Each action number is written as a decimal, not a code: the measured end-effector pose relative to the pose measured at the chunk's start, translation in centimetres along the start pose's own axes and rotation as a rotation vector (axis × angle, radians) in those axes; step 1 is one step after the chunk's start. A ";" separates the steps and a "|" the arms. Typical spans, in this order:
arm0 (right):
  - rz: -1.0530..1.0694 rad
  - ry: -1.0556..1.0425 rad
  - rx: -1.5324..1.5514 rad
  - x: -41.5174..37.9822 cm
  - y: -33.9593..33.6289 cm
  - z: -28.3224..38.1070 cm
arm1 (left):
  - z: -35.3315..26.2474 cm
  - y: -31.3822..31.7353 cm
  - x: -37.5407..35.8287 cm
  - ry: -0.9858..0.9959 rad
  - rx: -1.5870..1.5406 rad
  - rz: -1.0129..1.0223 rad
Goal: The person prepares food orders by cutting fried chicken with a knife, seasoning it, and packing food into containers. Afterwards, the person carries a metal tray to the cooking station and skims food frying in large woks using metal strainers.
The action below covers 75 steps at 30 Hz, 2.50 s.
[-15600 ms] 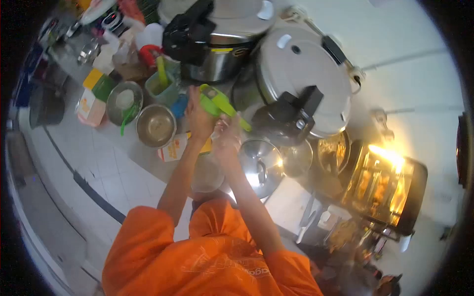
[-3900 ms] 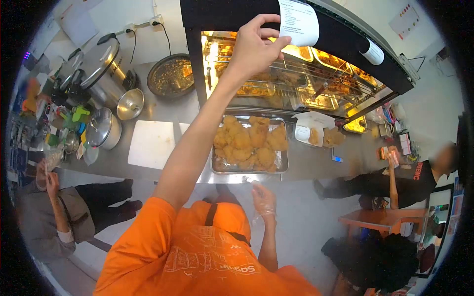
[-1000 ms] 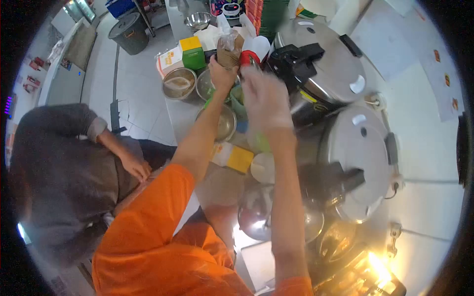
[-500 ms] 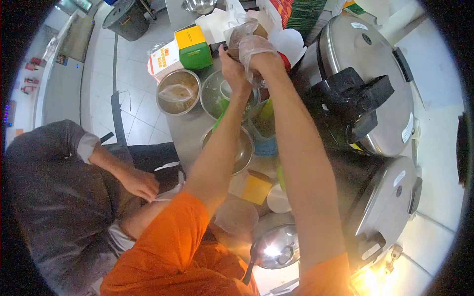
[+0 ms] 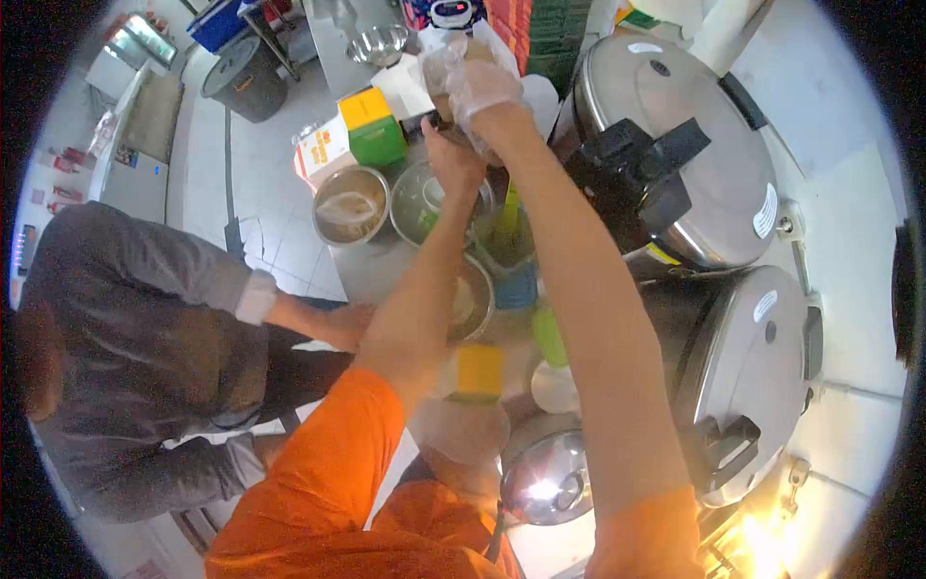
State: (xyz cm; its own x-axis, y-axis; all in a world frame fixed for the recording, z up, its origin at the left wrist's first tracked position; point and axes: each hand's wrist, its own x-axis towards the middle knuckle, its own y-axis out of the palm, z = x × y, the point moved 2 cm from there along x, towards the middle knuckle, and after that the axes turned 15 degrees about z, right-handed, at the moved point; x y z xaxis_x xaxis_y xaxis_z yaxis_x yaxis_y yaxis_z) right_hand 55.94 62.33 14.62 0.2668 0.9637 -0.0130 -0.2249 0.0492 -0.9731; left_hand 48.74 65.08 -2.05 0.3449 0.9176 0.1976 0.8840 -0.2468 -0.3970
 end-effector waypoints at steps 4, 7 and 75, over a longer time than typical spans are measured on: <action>0.146 0.090 0.077 0.4 1.6 -0.1 | 0.1 -0.2 0.3 0.061 -0.014 -0.029; 0.298 -0.033 -0.039 1.5 3.4 -0.6 | 1.1 0.0 0.1 0.039 -0.119 -0.031; -0.052 -0.010 -0.319 -1.3 3.5 3.2 | 6.9 -30.7 -5.1 0.301 0.106 0.963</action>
State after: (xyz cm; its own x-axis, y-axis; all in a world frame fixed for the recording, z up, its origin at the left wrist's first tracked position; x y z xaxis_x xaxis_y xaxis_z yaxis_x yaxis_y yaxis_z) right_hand 51.74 62.06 11.93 0.2606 0.9646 0.0394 0.0943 0.0152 -0.9954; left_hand 17.66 70.16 2.98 0.9742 0.2228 -0.0368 0.1605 -0.7978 -0.5811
